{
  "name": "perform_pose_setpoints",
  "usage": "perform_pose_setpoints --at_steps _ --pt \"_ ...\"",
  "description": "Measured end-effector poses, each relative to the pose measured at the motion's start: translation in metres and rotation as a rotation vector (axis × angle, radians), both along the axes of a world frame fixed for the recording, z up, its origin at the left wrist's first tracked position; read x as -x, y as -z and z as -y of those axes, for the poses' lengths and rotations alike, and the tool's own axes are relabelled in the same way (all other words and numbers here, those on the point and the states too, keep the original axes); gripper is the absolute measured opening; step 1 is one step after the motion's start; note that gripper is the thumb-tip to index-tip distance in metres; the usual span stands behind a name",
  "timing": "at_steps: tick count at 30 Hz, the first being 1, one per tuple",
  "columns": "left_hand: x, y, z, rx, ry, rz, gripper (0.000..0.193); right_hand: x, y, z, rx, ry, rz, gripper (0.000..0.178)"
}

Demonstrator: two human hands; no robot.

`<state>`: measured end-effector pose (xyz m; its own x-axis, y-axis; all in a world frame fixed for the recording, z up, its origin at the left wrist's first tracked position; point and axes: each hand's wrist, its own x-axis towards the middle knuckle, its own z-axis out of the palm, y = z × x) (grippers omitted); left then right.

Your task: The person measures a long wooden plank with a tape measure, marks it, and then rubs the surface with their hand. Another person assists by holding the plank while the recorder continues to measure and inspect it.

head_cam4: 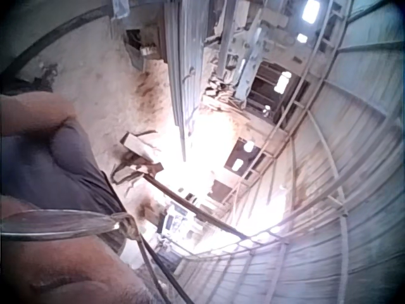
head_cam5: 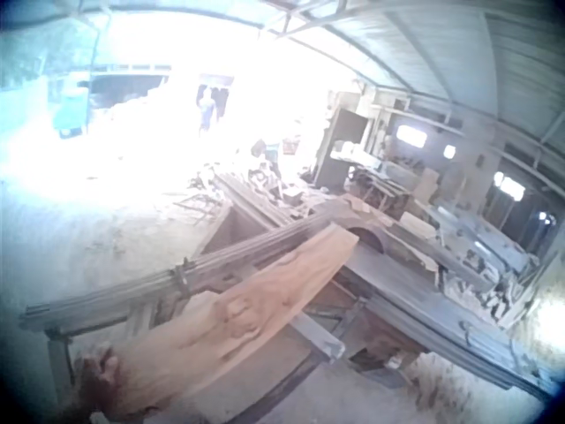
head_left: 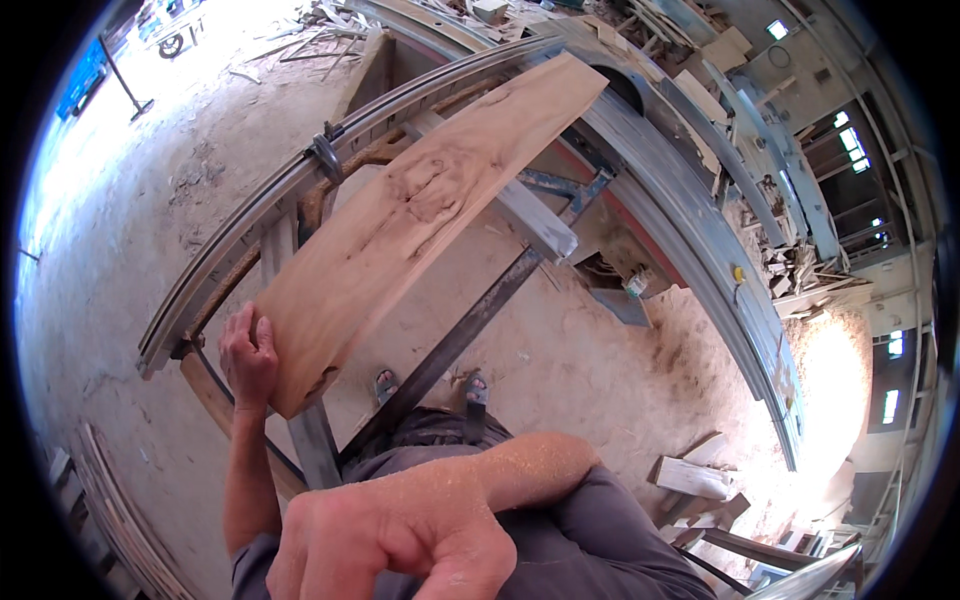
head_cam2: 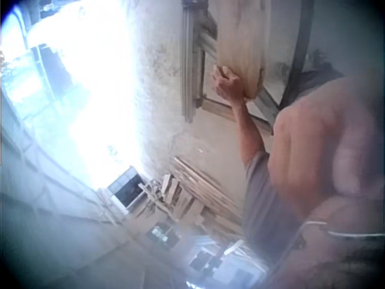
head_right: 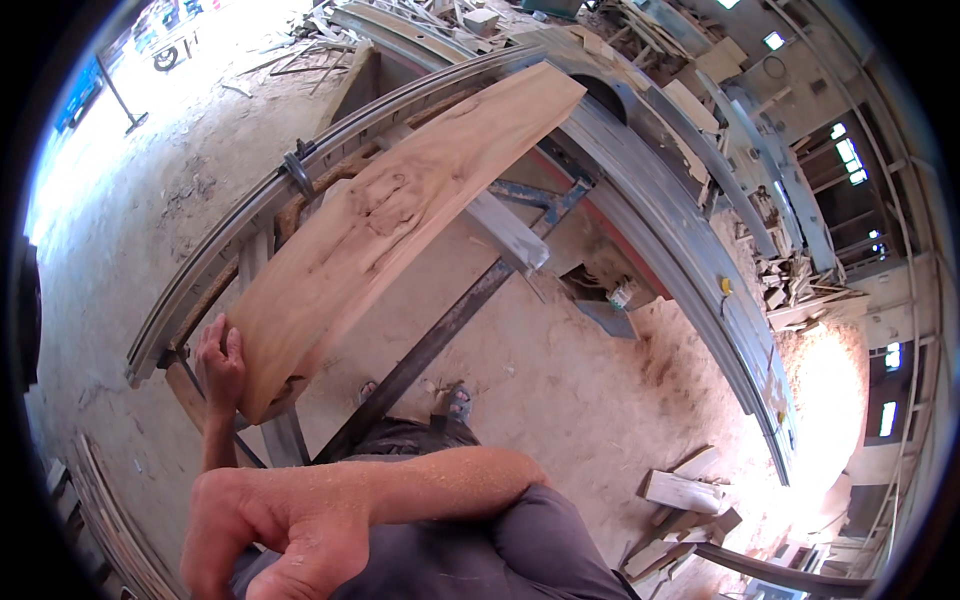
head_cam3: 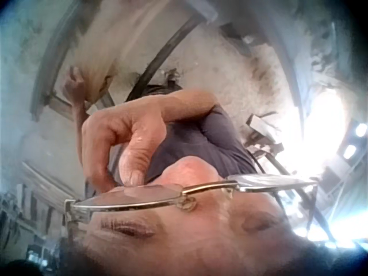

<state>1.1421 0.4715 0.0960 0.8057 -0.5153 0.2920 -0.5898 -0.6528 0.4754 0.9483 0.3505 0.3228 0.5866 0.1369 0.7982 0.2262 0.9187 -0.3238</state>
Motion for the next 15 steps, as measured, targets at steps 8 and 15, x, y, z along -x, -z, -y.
perform_pose_setpoints --at_steps 8,15 --pt "0.000 -0.002 0.002 0.008 -0.003 0.002 0.033 0.001 0.008 0.000 0.014 -0.069 -0.084 0.053" --pt "-0.001 -0.002 -0.005 -0.009 -0.013 -0.011 0.034 -0.011 0.022 0.016 0.583 0.232 -0.189 0.029"
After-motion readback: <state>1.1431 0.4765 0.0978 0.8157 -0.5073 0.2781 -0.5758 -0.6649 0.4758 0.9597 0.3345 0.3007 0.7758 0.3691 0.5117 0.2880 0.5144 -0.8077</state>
